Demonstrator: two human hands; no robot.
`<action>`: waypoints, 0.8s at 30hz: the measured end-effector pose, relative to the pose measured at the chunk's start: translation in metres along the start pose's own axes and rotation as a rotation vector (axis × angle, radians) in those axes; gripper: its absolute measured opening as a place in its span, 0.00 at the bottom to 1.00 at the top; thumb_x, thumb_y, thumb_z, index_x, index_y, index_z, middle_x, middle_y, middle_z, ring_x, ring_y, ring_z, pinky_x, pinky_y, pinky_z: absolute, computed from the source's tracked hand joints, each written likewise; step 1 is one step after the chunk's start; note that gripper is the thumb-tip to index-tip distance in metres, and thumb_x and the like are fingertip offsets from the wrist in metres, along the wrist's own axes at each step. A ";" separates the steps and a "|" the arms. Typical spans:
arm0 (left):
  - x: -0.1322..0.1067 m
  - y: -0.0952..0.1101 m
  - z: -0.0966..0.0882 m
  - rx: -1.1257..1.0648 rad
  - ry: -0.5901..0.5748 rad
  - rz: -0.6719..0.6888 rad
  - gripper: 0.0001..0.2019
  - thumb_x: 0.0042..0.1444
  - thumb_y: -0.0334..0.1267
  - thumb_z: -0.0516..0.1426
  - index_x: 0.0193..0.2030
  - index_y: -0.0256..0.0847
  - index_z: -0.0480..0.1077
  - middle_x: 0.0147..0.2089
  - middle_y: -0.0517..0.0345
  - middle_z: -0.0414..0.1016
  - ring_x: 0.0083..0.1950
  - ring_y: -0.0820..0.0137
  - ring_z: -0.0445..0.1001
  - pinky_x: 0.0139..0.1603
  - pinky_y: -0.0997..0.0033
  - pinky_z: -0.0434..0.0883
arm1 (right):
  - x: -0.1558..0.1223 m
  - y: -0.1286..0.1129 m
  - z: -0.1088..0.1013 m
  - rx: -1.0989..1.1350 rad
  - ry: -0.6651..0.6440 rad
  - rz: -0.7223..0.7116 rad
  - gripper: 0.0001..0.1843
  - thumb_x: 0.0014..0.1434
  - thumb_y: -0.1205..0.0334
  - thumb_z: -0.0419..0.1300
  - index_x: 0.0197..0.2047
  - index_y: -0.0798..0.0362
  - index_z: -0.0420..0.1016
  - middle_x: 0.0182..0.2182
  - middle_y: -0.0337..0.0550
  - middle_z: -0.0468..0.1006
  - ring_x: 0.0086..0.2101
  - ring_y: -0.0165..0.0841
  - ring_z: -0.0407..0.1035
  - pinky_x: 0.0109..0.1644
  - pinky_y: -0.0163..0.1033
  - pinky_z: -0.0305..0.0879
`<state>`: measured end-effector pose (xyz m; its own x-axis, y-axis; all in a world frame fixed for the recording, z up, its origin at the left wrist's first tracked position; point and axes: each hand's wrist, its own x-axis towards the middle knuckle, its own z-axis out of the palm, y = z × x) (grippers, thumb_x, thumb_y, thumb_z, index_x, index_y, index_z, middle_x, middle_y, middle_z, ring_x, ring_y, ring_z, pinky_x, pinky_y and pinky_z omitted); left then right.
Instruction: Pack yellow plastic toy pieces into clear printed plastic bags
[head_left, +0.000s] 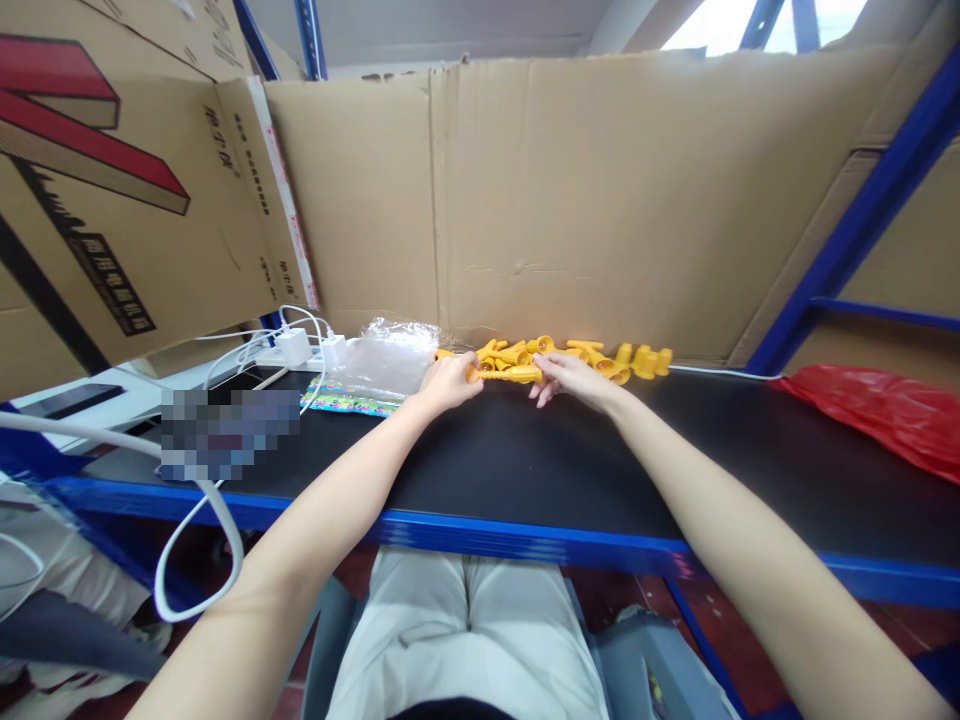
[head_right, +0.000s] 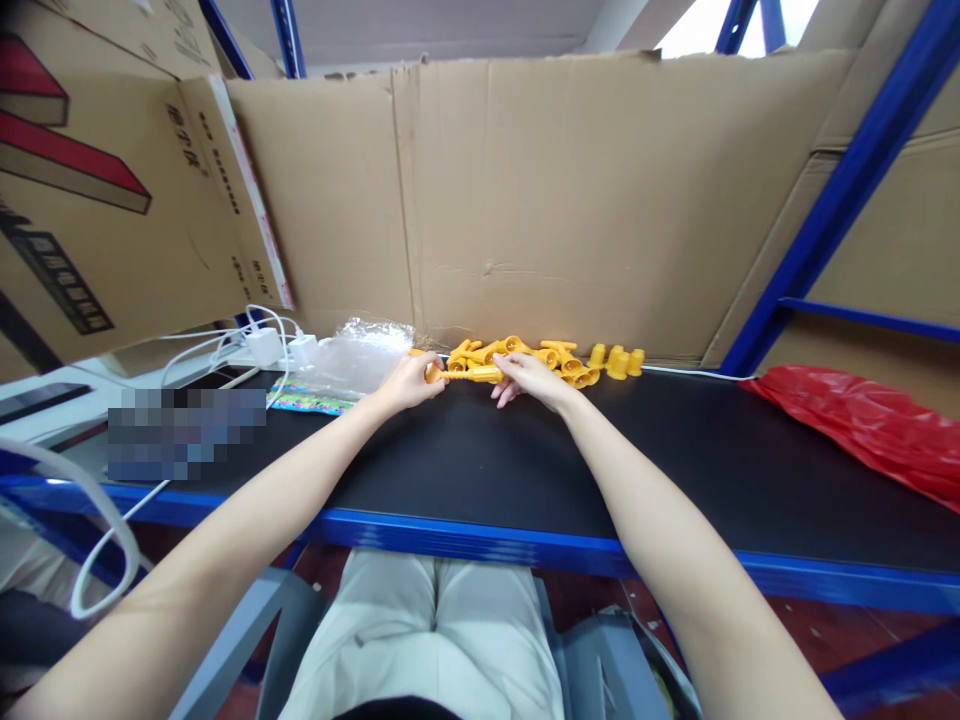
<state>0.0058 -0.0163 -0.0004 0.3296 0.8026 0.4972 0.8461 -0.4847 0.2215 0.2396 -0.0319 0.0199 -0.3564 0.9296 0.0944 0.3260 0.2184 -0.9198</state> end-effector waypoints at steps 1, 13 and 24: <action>0.000 0.000 0.000 0.000 0.002 -0.004 0.13 0.48 0.41 0.54 0.41 0.43 0.68 0.33 0.56 0.73 0.34 0.67 0.71 0.35 0.71 0.65 | 0.000 -0.001 0.001 -0.013 0.013 0.001 0.18 0.60 0.46 0.48 0.37 0.55 0.60 0.24 0.47 0.76 0.20 0.30 0.71 0.26 0.35 0.69; -0.001 0.003 -0.003 -0.014 0.043 0.002 0.13 0.48 0.42 0.55 0.40 0.42 0.68 0.30 0.56 0.73 0.32 0.67 0.71 0.35 0.69 0.66 | -0.006 -0.006 -0.004 -0.021 -0.126 -0.037 0.19 0.56 0.47 0.54 0.38 0.55 0.60 0.27 0.48 0.78 0.19 0.28 0.70 0.26 0.35 0.68; 0.000 0.001 0.002 -0.024 0.050 -0.016 0.12 0.48 0.42 0.55 0.40 0.42 0.68 0.31 0.56 0.73 0.32 0.67 0.71 0.35 0.70 0.66 | -0.001 -0.001 -0.004 -0.050 -0.128 0.118 0.35 0.56 0.35 0.39 0.31 0.60 0.69 0.23 0.54 0.76 0.17 0.29 0.69 0.21 0.32 0.65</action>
<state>0.0077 -0.0161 -0.0016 0.2947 0.7922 0.5343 0.8404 -0.4810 0.2496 0.2431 -0.0320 0.0226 -0.4210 0.9047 -0.0652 0.4139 0.1276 -0.9013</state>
